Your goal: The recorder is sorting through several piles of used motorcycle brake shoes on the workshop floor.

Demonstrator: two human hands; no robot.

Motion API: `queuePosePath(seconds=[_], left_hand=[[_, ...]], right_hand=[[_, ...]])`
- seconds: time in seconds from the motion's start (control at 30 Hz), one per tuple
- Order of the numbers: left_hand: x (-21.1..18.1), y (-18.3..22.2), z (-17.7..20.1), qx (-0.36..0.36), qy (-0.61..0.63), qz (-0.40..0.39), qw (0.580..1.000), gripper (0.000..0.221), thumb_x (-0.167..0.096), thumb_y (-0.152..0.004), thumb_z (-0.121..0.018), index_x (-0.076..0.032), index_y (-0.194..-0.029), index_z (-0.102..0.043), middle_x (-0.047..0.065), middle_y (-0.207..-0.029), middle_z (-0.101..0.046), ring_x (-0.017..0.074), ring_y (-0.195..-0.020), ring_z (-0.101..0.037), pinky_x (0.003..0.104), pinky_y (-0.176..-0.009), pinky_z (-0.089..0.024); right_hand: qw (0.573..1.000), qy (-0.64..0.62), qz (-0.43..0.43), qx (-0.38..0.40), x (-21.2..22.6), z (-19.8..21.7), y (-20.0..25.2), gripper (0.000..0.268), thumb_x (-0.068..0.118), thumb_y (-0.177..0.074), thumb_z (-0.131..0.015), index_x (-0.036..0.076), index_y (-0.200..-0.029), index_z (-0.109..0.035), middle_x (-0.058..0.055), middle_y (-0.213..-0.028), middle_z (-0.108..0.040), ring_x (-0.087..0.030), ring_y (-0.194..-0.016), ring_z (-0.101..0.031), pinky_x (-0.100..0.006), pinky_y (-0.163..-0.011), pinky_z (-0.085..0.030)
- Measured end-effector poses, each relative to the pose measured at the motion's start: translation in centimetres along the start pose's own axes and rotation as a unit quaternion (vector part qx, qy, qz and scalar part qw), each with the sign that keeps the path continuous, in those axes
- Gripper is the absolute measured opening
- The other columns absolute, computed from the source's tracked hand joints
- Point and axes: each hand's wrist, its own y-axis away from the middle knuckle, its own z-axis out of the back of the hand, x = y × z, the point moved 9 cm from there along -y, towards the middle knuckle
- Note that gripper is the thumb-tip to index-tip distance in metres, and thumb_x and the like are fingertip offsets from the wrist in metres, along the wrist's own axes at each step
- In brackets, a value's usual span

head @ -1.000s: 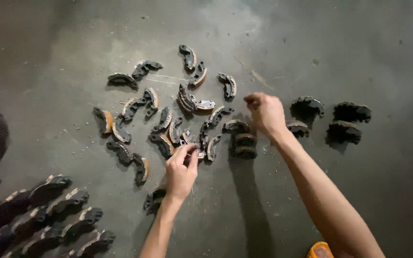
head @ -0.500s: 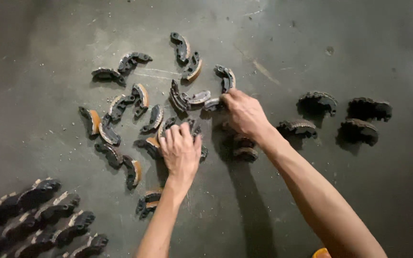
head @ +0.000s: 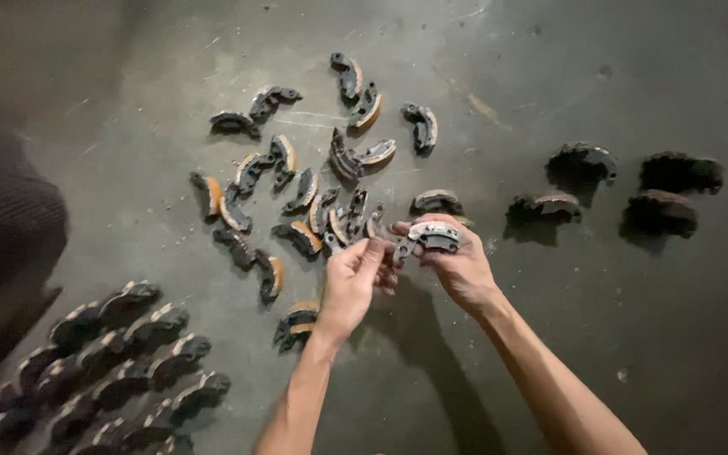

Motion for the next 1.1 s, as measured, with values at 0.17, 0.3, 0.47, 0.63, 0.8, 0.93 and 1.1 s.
queuePosePath(seconds=[0.17,0.3,0.47,0.63,0.8,0.93,1.1], left_hand=[[-1.0,2.7,1.4,0.015,-0.038,-0.024,0.999,0.046,-0.030,-0.109,-0.051,0.000,-0.081,-0.072,0.019,-0.064,-0.071,0.0226,-0.053,-0.070,0.033,-0.047,-0.060],[-1.3,4.3,2.3,0.009,-0.003,-0.020,1.000,0.049,-0.034,-0.109,-0.049,0.002,-0.085,-0.073,0.020,-0.069,-0.071,0.0228,-0.056,-0.069,0.035,-0.048,-0.061],[-1.1,5.1,3.1,0.011,-0.001,-0.028,1.000,0.020,-0.013,-0.099,-0.069,0.007,-0.095,-0.072,0.018,-0.074,-0.071,0.0173,-0.060,-0.066,0.032,-0.052,-0.063],[-0.2,4.9,4.0,-0.019,-0.063,-0.036,0.997,0.010,-0.003,-0.093,-0.072,0.007,-0.092,-0.074,0.016,-0.069,-0.071,0.0143,-0.054,-0.064,0.029,-0.048,-0.060],[-0.2,4.8,5.2,-0.063,-0.102,-0.017,0.993,0.014,-0.004,-0.094,-0.069,0.010,-0.093,-0.074,0.017,-0.067,-0.071,0.0151,-0.052,-0.064,0.028,-0.047,-0.056],[1.3,5.1,6.4,-0.068,-0.069,-0.009,0.995,0.019,-0.011,-0.098,-0.066,0.005,-0.095,-0.076,0.018,-0.070,-0.073,0.0179,-0.055,-0.069,0.028,-0.050,-0.057],[1.3,6.4,7.0,-0.083,-0.029,0.031,0.996,0.036,-0.023,-0.107,-0.051,0.001,-0.102,-0.077,0.016,-0.077,-0.075,0.0184,-0.063,-0.072,0.021,-0.049,-0.048]], right_hand=[[0.996,0.038,0.027,0.075,-0.5,-2.9,1.8,0.042,-0.012,-0.064,-0.089,-0.009,-0.102,-0.072,-0.026,-0.102,-0.076,-0.035,-0.103,-0.076,-0.042,-0.086,-0.063],[0.993,0.050,0.012,0.105,-0.3,-5.0,2.5,0.036,-0.004,-0.069,-0.088,-0.003,-0.102,-0.073,-0.021,-0.107,-0.078,-0.031,-0.107,-0.075,-0.039,-0.090,-0.061],[0.989,0.058,0.034,0.134,0.4,-6.2,2.9,0.036,0.006,-0.070,-0.089,-0.003,-0.101,-0.074,-0.021,-0.109,-0.079,-0.030,-0.105,-0.075,-0.038,-0.089,-0.060],[0.977,0.133,0.039,0.159,-1.2,-5.5,3.0,0.048,0.009,-0.069,-0.091,0.002,-0.115,-0.075,-0.016,-0.112,-0.078,-0.024,-0.106,-0.073,-0.037,-0.091,-0.058],[0.975,0.138,-0.004,0.174,-1.4,-4.7,3.5,0.069,-0.011,-0.071,-0.088,0.001,-0.134,-0.065,-0.019,-0.122,-0.072,-0.024,-0.101,-0.071,-0.041,-0.087,-0.061],[0.982,0.095,-0.083,0.139,-2.9,-3.5,3.7,0.057,-0.016,-0.075,-0.079,-0.004,-0.130,-0.067,-0.018,-0.116,-0.073,-0.021,-0.087,-0.073,-0.037,-0.073,-0.066],[0.984,0.064,-0.099,0.131,-4.0,-3.8,4.1,0.057,-0.018,-0.074,-0.080,-0.006,-0.128,-0.068,-0.018,-0.113,-0.073,-0.021,-0.083,-0.073,-0.036,-0.069,-0.067]])
